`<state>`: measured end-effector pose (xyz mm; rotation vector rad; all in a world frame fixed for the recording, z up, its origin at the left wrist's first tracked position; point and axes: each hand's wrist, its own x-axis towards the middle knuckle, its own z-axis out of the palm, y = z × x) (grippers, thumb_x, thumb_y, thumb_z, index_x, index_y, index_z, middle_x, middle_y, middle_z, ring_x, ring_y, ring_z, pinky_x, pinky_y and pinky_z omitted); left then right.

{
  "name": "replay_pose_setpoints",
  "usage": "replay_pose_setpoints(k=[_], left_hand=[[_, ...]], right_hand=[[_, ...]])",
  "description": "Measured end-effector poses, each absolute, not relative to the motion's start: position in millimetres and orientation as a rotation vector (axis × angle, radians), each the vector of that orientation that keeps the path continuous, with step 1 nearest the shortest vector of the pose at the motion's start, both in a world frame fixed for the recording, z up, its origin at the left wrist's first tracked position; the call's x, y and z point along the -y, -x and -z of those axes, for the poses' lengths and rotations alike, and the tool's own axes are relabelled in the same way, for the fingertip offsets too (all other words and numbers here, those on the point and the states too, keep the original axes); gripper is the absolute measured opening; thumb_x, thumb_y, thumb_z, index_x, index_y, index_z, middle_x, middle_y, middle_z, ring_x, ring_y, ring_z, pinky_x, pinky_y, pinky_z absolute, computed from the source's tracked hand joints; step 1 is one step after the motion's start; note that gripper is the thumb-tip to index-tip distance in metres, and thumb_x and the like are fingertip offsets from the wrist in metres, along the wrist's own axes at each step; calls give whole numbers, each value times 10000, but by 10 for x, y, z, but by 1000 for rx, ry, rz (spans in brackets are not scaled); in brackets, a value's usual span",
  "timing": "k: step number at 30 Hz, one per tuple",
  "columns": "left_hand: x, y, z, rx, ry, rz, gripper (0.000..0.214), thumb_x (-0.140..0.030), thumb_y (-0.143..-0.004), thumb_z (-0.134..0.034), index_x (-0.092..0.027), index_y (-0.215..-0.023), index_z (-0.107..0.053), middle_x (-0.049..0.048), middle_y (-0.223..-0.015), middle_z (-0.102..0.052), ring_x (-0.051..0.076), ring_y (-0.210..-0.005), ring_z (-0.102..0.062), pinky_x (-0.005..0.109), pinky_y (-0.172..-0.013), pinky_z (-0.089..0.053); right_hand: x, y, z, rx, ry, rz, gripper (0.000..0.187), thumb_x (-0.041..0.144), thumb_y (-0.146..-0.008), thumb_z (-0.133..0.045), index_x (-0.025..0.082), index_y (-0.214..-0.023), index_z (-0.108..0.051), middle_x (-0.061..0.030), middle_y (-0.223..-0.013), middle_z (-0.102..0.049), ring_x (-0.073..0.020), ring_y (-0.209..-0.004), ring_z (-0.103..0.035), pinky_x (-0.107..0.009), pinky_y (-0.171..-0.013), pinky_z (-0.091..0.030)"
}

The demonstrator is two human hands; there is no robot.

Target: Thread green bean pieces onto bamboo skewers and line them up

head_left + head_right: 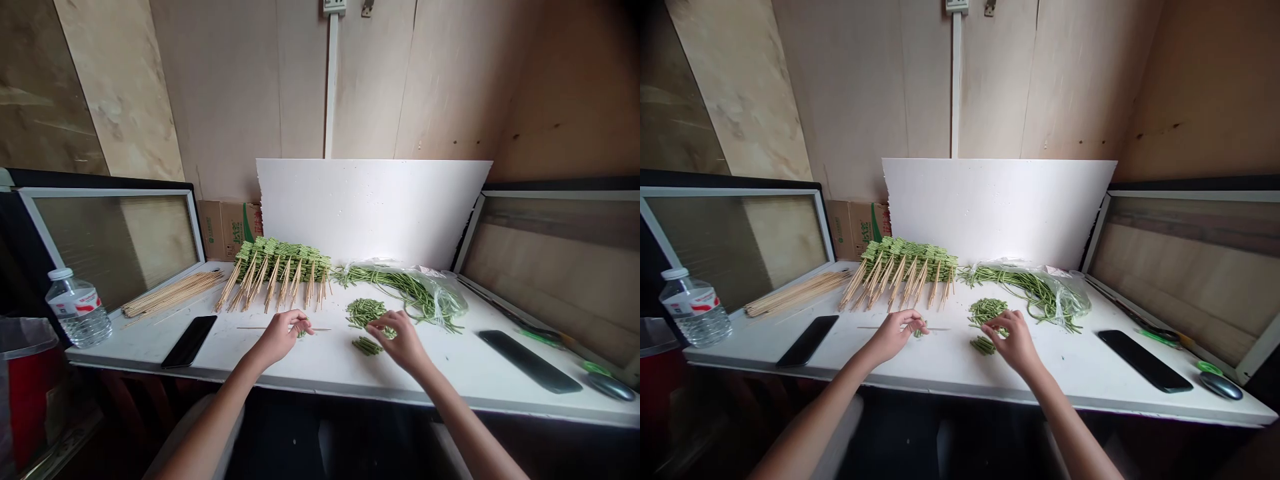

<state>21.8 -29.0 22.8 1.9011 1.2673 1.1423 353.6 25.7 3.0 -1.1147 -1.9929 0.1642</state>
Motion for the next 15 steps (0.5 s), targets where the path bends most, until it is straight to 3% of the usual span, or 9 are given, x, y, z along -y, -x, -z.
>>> replay_pose_setpoints(k=[5, 10, 15], left_hand=[[200, -291, -65, -1271, -1836, -1191, 413, -561, -964, -607, -168, -958, -733, 120, -1012, -788, 245, -969, -701, 357, -881, -523], [135, -370, 20, -1190, -1628, -1221, 531, -633, -867, -701, -124, -995, -777, 115, -927, -767, 202, -810, -668, 326, -766, -534], [207, -493, 5, -1078, -1582, -1191, 507, -617, -792, -795, -117, -877, -790, 155, -1032, -787, 196, -776, -693, 359, -811, -577]], right_hand=[[-152, -3155, 304, 2139, 1104, -31, 268, 479, -950, -669, 263, -879, -811, -89, -811, -718, -323, -904, -592, -471, -784, -487], [-66, -2951, 354, 2196, 1099, 95, 135, 320, -927, -705, 268, -856, -808, -102, -850, -741, -353, -989, -582, -500, -821, -465], [76, -2869, 210, 2094, 961, -211, 178, 383, -974, -659, 285, -1033, -795, -90, -957, -765, -332, -1047, -597, -495, -888, -509]])
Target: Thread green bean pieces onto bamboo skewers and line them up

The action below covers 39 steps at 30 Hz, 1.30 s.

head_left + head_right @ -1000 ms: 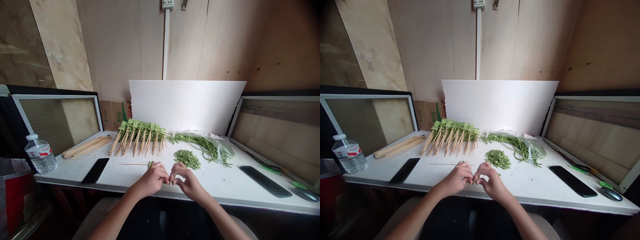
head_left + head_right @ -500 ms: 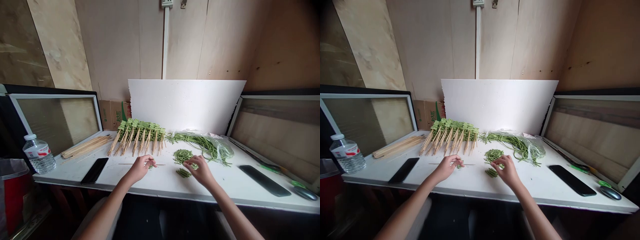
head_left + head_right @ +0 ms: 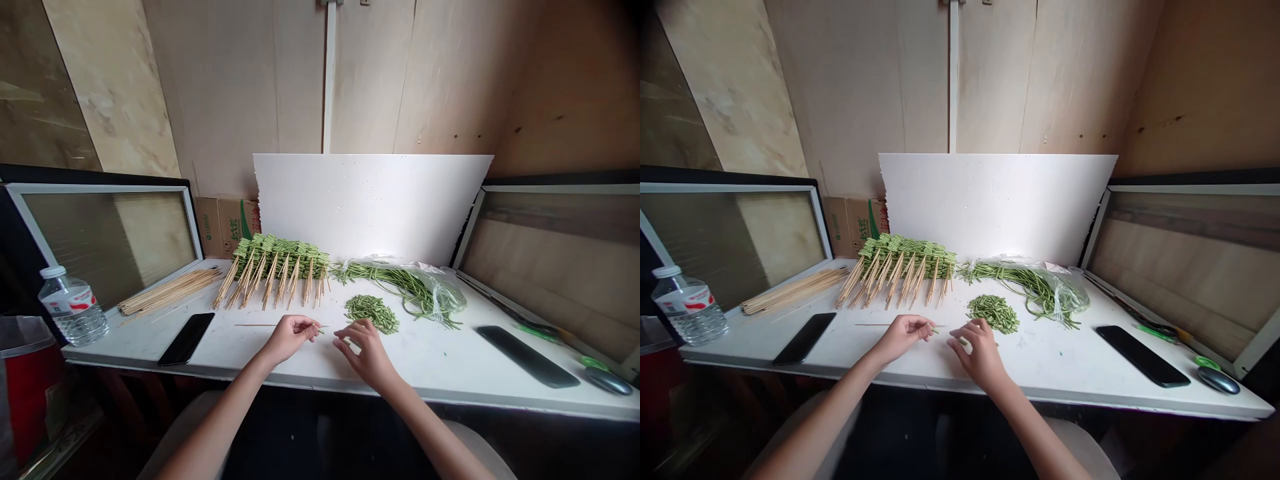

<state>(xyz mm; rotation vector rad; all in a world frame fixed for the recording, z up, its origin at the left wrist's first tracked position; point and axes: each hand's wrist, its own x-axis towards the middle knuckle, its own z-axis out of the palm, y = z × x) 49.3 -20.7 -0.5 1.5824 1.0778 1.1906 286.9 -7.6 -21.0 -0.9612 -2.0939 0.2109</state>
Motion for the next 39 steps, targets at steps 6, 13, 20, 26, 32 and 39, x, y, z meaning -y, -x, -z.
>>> replay_pose_setpoints(k=[6, 13, 20, 26, 32, 39], left_hand=[[337, -688, -26, -1000, -1692, -1088, 442, -577, -867, -739, -145, -830, -822, 115, -880, -807, 260, -879, -739, 375, -877, -579], [207, -302, -39, -1364, -1929, -1051, 274, -411, -919, -693, -192, -1022, -822, 99, -1005, -804, 266, -942, -722, 356, -865, -543], [-22, 606, 177, -2021, -2164, -660, 163, -104, -835, -703, -189, -951, -781, 96, -1053, -753, 274, -1053, -670, 340, -926, -453], [-37, 587, 282, -2024, -2200, -695, 204, -31, -881, -594, -176, -770, -686, 69, -918, -728, 226, -952, -660, 291, -824, -416], [-36, 562, 242, -2097, -2122, -787, 226, -36, -942, -483, -196, -886, -632, 55, -903, -737, 191, -838, -682, 238, -664, -362], [86, 241, -65, -1946, -2171, -1123, 211, -108, -964, -475, -232, -871, -618, 8, -784, -723, 189, -797, -699, 230, -651, -384]], right_hand=[[291, -2716, 102, 1948, 810, -496, 197, 429, -959, -690, 300, -1073, -787, -72, -958, -770, -283, -976, -672, -434, -862, -563], [212, -2783, 147, 1783, 902, -557, 239, 459, -939, -699, 261, -1000, -818, -95, -953, -793, -282, -876, -729, -426, -801, -599], [60, -2971, 55, 1654, 1065, -597, 380, 577, -886, -703, 229, -960, -837, -118, -1017, -820, -299, -830, -751, -440, -719, -630], [-28, -3105, -34, 1601, 1076, -636, 402, 604, -831, -746, 228, -926, -850, -130, -1022, -820, -329, -874, -764, -433, -697, -627], [-71, -3220, -107, 1367, 1137, -902, 437, 598, -735, -839, 239, -985, -851, -121, -1091, -813, -359, -979, -759, -454, -811, -610], [-132, -3250, -49, 1088, 939, -1178, 475, 615, -688, -873, 237, -976, -842, -127, -1146, -801, -384, -1243, -660, -460, -937, -563]])
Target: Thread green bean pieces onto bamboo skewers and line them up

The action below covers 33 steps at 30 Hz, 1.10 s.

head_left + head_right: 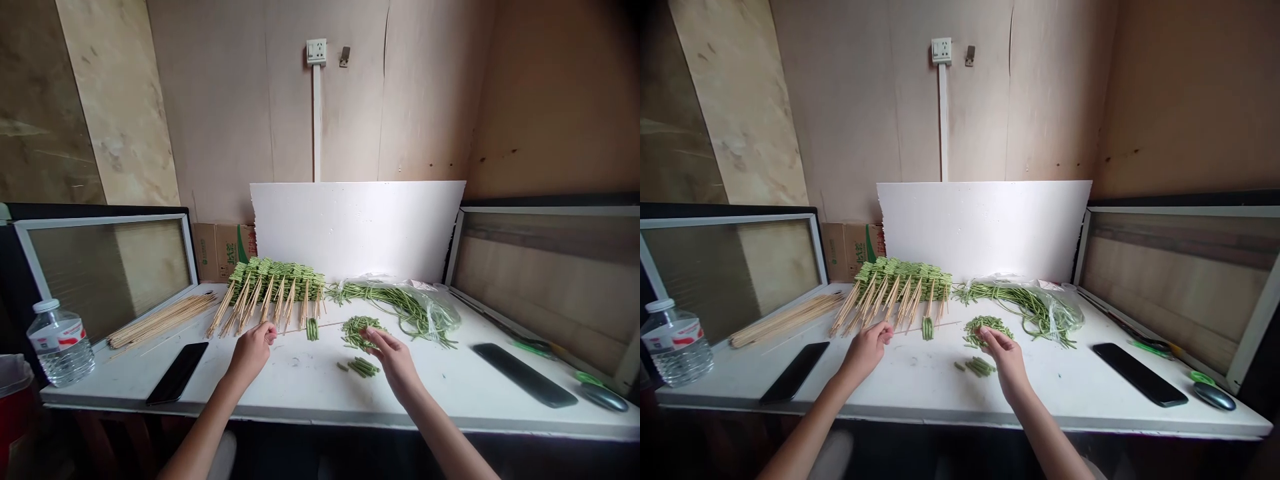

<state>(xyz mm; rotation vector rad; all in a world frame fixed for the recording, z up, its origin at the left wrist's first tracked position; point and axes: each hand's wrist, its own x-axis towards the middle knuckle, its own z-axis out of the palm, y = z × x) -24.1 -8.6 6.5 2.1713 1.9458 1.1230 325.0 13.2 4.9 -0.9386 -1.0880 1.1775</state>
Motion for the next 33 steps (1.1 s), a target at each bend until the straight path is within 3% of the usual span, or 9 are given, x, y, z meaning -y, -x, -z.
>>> replay_pose_setpoints(k=[5, 17, 26, 33], left_hand=[[203, 55, -167, -1823, -2243, -1229, 207, -141, -975, -458, -229, -882, -621, 4, -757, -706, 182, -743, -687, 242, -663, -414], [238, -39, -154, -1800, -2269, -1237, 205, -135, -964, -466, -226, -864, -619, -1, -743, -694, 179, -707, -661, 248, -656, -408], [242, -62, -136, -1779, -2274, -1229, 204, -165, -972, -461, -229, -863, -622, -4, -738, -682, 177, -695, -644, 250, -649, -401], [243, -71, -130, -1757, -2275, -1242, 212, -148, -965, -456, -225, -860, -623, 4, -736, -684, 176, -704, -649, 255, -665, -416]], right_hand=[[-126, -3232, -68, 948, 780, -1365, 451, 530, -670, -923, 240, -1004, -834, -108, -1122, -812, -350, -1238, -681, -412, -941, -577], [-96, -3189, -41, 959, 721, -1441, 326, 478, -732, -903, 254, -959, -835, -73, -1059, -827, -275, -1113, -747, -245, -657, -591], [-91, -3188, -53, 907, 672, -1492, 262, 392, -768, -890, 237, -967, -818, -63, -1063, -822, -264, -1096, -756, -218, -592, -583], [-114, -3204, -24, 904, 683, -1486, 290, 431, -746, -898, 239, -944, -810, -67, -1051, -822, -294, -1125, -747, -252, -606, -583]])
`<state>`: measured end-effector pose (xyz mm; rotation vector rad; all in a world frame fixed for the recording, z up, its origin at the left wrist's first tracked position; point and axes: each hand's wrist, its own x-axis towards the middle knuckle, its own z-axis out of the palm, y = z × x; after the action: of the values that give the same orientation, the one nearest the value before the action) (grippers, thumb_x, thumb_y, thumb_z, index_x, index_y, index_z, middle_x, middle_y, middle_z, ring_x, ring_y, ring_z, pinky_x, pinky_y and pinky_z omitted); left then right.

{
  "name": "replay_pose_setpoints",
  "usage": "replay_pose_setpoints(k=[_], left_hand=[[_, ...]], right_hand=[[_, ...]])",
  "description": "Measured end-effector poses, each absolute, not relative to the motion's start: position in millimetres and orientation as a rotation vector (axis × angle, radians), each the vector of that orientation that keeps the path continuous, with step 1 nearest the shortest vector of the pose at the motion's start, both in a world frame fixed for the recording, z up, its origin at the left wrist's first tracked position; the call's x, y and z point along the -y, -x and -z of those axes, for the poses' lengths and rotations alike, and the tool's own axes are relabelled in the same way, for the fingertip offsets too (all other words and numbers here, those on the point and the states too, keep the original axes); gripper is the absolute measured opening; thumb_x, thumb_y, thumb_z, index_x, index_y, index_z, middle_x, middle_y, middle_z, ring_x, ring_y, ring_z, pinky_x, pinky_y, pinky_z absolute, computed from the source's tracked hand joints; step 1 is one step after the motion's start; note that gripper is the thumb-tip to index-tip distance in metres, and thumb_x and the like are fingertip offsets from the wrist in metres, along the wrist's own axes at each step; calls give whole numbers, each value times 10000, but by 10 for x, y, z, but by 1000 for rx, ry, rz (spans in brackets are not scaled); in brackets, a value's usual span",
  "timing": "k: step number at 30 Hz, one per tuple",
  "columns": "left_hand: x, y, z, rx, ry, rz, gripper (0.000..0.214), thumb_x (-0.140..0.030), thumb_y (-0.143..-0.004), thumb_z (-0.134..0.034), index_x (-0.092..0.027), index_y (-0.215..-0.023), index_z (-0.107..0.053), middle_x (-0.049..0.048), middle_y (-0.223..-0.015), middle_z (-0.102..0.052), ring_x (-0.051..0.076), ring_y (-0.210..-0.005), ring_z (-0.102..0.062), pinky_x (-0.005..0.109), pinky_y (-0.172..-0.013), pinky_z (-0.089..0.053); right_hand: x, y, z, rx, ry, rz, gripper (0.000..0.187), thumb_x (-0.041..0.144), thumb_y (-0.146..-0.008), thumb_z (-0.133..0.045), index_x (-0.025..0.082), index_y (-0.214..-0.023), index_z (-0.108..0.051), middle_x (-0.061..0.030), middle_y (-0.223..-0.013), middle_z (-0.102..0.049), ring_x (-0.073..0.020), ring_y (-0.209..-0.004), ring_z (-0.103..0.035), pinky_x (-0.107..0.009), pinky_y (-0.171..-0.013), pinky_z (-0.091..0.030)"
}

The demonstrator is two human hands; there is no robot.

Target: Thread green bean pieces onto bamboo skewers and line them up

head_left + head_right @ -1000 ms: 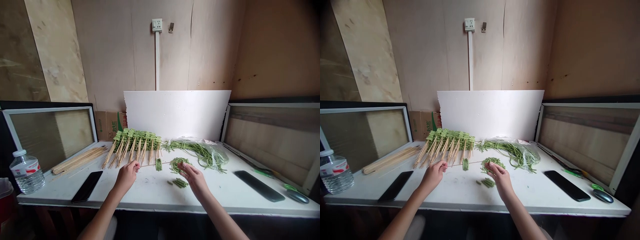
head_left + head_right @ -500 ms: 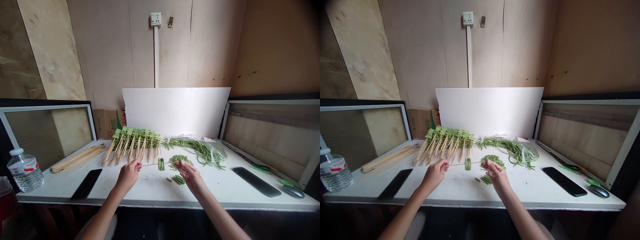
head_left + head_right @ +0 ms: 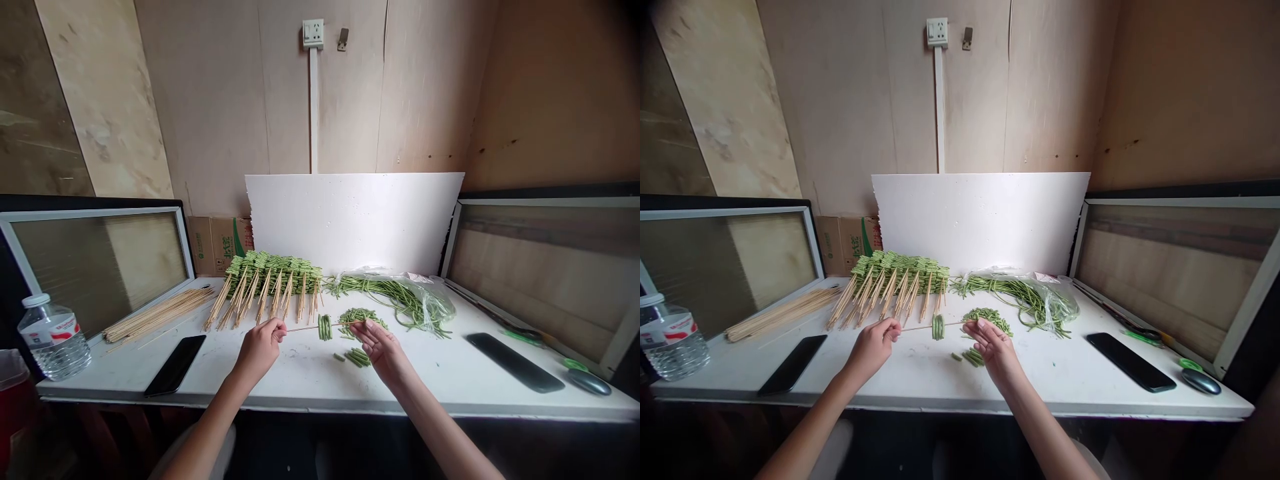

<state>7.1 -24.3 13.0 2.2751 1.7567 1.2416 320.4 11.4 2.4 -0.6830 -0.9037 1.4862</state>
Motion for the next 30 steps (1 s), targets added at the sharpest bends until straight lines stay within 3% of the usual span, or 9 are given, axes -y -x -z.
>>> replay_pose_setpoints(k=[17, 25, 30], left_hand=[[261, -81, -135, -1760, -2297, -1244, 214, -131, -960, -455, -225, -852, -615, 13, -739, -685, 184, -704, -653, 263, -664, -429], [279, -96, -118, -1737, -2321, -1267, 223, -99, -960, -450, -220, -866, -612, 14, -768, -697, 183, -754, -693, 257, -657, -437], [287, -94, -135, -1712, -2353, -1317, 236, -65, -941, -462, -219, -870, -625, 21, -795, -717, 179, -757, -706, 248, -656, -467]], right_hand=[[-115, -3200, -30, 939, 747, -1404, 353, 486, -722, -897, 224, -944, -819, -88, -1038, -827, -314, -1112, -750, -274, -610, -582], [-102, -3191, -22, 931, 774, -1308, 317, 451, -720, -911, 226, -927, -829, -91, -1025, -829, -300, -1108, -740, -354, -846, -571], [-100, -3184, -20, 935, 770, -1308, 307, 456, -731, -900, 222, -916, -830, -97, -1021, -828, -310, -1111, -739, -372, -863, -566]])
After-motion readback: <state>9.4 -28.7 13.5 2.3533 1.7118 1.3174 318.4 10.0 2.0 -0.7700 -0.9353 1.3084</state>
